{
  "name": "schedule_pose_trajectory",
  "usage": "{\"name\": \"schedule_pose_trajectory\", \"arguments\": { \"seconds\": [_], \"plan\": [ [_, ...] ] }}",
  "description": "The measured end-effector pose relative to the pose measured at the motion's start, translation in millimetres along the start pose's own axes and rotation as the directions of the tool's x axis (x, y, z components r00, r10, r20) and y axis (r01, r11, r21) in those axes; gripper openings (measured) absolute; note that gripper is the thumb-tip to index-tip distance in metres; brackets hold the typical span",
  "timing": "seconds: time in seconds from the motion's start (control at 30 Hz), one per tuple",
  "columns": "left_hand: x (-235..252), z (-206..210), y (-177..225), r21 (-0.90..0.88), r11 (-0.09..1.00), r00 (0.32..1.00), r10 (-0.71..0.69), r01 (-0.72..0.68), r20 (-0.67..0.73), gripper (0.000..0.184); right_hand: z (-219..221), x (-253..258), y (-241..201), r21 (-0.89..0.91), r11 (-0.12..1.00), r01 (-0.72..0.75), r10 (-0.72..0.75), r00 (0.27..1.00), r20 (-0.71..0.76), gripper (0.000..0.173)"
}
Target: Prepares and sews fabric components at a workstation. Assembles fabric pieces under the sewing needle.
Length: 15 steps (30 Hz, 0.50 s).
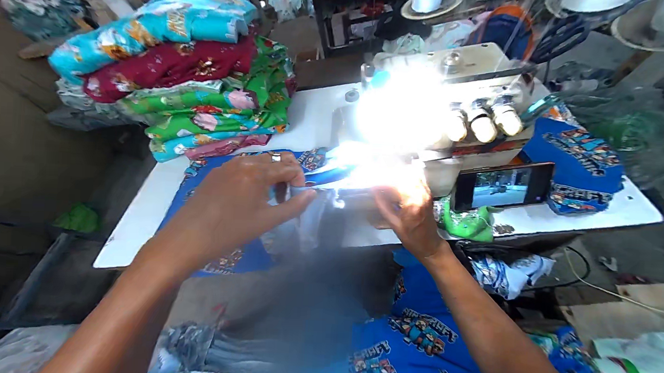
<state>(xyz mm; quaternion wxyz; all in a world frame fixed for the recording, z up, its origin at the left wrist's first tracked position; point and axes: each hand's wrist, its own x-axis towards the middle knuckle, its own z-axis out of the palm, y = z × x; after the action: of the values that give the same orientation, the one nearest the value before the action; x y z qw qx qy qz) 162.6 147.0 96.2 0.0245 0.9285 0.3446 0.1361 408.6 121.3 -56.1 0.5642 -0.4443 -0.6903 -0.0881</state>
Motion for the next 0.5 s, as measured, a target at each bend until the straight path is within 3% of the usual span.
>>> {"name": "schedule_pose_trajectory", "arguments": {
  "seconds": [0.33, 0.5],
  "plan": [
    [-2.3, 10.6, -13.9, -0.081, 0.996, 0.998, 0.024, -0.029, -0.060, 0.032, -3.7, 8.5, 5.0, 0.023, 1.000, 0.015, -0.016, 0.999, 0.047, 0.011],
    [-5.4, 18.1, -19.6, -0.073, 0.997, 0.994, 0.024, -0.032, -0.108, 0.034, -11.5, 11.5, 3.7, 0.102, 0.993, -0.055, 0.052, 0.998, 0.032, 0.008]
  ]
}}
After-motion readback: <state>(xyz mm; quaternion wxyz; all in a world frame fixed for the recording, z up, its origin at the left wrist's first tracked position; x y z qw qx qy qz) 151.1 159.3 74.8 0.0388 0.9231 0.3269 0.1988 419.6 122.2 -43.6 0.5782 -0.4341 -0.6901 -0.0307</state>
